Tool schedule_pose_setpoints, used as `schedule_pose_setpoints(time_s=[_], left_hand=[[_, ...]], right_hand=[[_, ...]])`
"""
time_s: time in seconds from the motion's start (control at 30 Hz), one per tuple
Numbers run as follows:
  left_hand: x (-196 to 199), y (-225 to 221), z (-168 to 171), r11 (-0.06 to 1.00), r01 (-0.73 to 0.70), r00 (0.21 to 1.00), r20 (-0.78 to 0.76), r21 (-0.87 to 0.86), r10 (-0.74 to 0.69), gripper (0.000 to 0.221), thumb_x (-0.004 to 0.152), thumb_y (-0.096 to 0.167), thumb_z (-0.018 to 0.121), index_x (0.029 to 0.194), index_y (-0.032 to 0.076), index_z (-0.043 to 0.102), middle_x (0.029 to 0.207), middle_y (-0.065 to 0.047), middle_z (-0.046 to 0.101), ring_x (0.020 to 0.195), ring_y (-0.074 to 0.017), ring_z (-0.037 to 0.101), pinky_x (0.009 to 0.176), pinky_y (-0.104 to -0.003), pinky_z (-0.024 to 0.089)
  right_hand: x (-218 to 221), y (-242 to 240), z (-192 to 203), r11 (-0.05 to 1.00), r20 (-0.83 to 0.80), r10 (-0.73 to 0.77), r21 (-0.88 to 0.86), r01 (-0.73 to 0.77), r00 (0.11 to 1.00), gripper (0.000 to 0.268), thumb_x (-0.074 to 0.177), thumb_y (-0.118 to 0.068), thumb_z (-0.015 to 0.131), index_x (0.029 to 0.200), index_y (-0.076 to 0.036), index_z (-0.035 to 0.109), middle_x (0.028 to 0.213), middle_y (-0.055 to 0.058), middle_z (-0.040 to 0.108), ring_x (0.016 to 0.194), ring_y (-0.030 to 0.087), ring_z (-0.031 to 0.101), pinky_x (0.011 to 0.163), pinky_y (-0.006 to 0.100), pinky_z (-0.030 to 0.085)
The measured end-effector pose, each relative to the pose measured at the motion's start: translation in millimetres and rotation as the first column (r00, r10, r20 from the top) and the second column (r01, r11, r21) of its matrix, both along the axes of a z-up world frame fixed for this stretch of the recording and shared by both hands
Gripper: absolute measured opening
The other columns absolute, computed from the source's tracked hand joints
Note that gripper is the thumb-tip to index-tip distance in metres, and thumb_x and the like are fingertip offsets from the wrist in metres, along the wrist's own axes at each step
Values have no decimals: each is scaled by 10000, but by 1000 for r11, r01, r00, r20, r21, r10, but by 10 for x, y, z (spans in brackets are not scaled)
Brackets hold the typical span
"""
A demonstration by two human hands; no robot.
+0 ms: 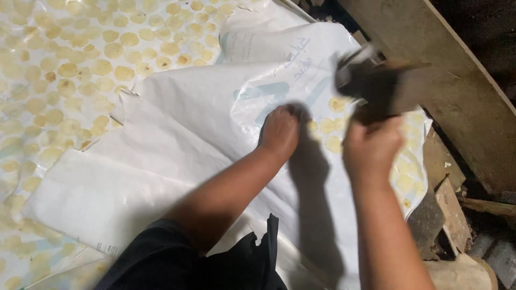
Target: Cracking nuts with a stone and flattening small food items with a mallet.
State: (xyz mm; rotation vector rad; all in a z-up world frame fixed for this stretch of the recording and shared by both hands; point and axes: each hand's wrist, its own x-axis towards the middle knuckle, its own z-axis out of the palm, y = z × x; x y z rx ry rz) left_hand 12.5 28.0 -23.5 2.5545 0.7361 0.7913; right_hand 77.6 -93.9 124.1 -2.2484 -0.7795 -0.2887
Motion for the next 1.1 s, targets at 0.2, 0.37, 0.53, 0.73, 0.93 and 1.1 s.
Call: schedule_pose_setpoints(time_s=[0.2,0.37,0.53,0.73,0.93,1.1], left_hand=[[-556,-118,213,991,-10,999,-34,-131,5,273,1013,20,394,1255,69,510,1147,-103,537,1039,-289,570,891,-412,459],[-512,-43,171,999,-4,1000,-27,-42,3,253,1036,33,355,1240,89,492,1152,-80,509,1058,-271,561,896,-412,459],[-551,-96,134,997,-18,1000,-10,-72,17,261,1036,5,329,1220,94,492,1146,-79,493,1049,-276,547,902,-414,458],[-602,-90,211,989,78,996,-25,-129,-82,286,1022,2,298,1197,109,497,1128,-79,513,1101,-290,557,950,-449,454],[-608,-107,188,989,5,984,-174,-148,-31,208,1048,103,416,1233,138,503,1238,-59,521,1208,-257,535,1027,-435,442],[-631,-623,168,930,352,925,-190,102,-329,768,944,510,561,1526,32,410,1645,-184,328,1531,-346,270,1241,-564,120]], right_hand=[[134,51,-646,722,-324,-162,-682,-112,932,499,975,-493,569,1138,-24,515,1040,341,690,1073,554,657,902,668,518],[58,244,137,813,-382,-166,-575,-93,909,449,923,-536,632,1019,-99,599,794,170,703,974,425,703,838,550,546],[-109,161,-286,818,-244,-155,-575,-14,957,429,1004,-440,558,1164,-52,464,995,367,690,1036,563,659,896,656,518],[-208,60,-506,765,-351,-210,-640,-70,912,461,985,-489,530,1145,-62,459,1039,302,696,1086,522,665,933,638,527],[-992,-1209,-732,800,-443,-297,-599,-33,846,378,992,-448,532,1112,-90,531,939,257,744,960,447,738,839,559,583],[-1484,-2502,-1469,760,-282,-538,-570,313,794,448,847,-425,681,1101,-71,576,655,108,718,589,358,688,582,454,528]])
